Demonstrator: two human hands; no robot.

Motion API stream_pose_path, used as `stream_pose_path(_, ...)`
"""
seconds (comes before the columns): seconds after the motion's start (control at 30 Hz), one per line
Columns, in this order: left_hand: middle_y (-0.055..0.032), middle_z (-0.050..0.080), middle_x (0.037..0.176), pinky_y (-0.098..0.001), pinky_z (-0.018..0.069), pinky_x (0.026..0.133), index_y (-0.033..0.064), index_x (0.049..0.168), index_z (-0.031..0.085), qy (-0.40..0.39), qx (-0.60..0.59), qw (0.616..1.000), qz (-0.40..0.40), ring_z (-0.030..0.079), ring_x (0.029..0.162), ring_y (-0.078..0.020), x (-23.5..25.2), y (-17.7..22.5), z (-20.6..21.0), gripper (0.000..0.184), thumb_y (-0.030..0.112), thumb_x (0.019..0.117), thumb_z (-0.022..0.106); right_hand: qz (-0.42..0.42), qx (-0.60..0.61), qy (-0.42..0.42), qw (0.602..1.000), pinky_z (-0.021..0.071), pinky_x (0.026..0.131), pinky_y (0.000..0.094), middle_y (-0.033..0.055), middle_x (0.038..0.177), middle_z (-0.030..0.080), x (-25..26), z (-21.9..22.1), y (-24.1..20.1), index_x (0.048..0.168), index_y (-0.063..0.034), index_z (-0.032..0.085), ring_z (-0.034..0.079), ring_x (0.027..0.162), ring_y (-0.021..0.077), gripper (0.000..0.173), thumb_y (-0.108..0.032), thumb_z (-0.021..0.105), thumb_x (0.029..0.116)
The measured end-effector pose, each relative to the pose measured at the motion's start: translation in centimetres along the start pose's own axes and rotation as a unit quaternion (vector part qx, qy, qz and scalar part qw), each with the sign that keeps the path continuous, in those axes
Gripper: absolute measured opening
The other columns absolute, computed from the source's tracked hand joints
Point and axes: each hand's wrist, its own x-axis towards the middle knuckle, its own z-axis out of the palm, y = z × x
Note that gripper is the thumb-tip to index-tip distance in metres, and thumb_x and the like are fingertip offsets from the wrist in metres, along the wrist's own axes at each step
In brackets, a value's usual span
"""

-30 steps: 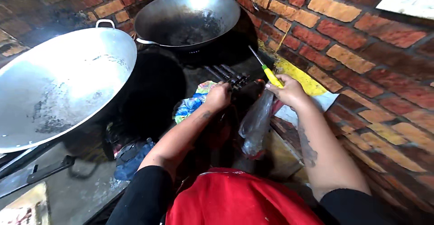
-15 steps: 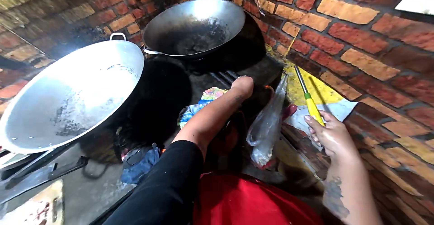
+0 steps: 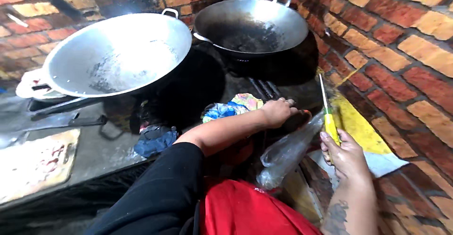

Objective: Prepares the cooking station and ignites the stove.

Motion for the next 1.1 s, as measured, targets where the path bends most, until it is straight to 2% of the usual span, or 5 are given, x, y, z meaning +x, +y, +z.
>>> stream_pose_path(0.27, -0.0261, 0.066, 0.123, -0.0594, 0.0502, 0.098, -0.0019, 0.124, 0.068, -0.073, -0.157, 0.985, -0.013, 0.065, 0.117, -0.0423, -18.3, -0.7, 0.3, 0.029, 0.014, 0.1023, 0.058, -0.073, -0.136, -0.161, 0.975, 0.044, 0.052, 0.0233, 0.0074, 0.084, 0.057, 0.7, 8.9, -4.0, 0.141, -0.0008, 0.051, 0.048, 0.057, 0.0059, 0.042, -0.018, 0.062, 0.1046)
stream_pose_path(0.37, -0.0254, 0.067, 0.123, -0.057, 0.049, 0.102, -0.0017, 0.128, 0.067, -0.057, -0.207, 0.974, -0.068, 0.065, 0.118, -0.0404, -24.9, -1.1, -0.5, 0.031, 0.015, 0.1027, 0.059, -0.124, -0.203, -0.225, 0.945, 0.0528, 0.078, 0.0422, 0.0212, 0.107, 0.066, -0.1, 13.8, -5.7, 0.139, 0.0015, 0.054, 0.062, 0.082, 0.0219, 0.041, -0.017, 0.064, 0.1038)
stream_pose_path(0.47, -0.0234, 0.069, 0.122, -0.0543, 0.0484, 0.104, -0.0016, 0.128, 0.067, -0.014, -0.253, 0.961, -0.115, 0.066, 0.118, -0.0373, -31.3, -1.4, -0.8, 0.032, 0.019, 0.1044, 0.058, -0.144, -0.24, -0.26, 0.924, 0.0491, 0.098, 0.0578, 0.0285, 0.123, 0.064, -1.2, 18.6, -6.8, 0.136, 0.0017, 0.057, 0.065, 0.11, 0.0384, 0.04, -0.018, 0.066, 0.1025)
stream_pose_path(0.8, -0.0148, 0.072, 0.115, -0.048, 0.0535, 0.099, 0.0028, 0.129, 0.067, 0.134, -0.322, 0.887, -0.301, 0.07, 0.107, -0.0259, -49.0, -1.1, 3.8, 0.036, 0.029, 0.1058, 0.057, -0.21, -0.336, -0.295, 0.869, 0.0497, 0.092, 0.0665, 0.0265, 0.116, 0.068, -4.6, 29.4, -8.6, 0.137, -0.0071, 0.06, 0.067, 0.105, 0.0434, 0.043, -0.033, 0.065, 0.1035)
stream_pose_path(1.1, -0.0167, 0.071, 0.112, -0.0526, 0.0534, 0.096, 0.0032, 0.121, 0.071, 0.251, -0.277, 0.866, -0.334, 0.069, 0.104, -0.0305, -51.6, -2.9, 6.3, 0.03, 0.025, 0.104, 0.059, -0.225, -0.371, -0.283, 0.855, 0.0511, 0.084, 0.0635, 0.0241, 0.112, 0.068, -8.6, 31.0, -10.5, 0.136, -0.0093, 0.06, 0.067, 0.095, 0.0402, 0.042, -0.035, 0.065, 0.1031)
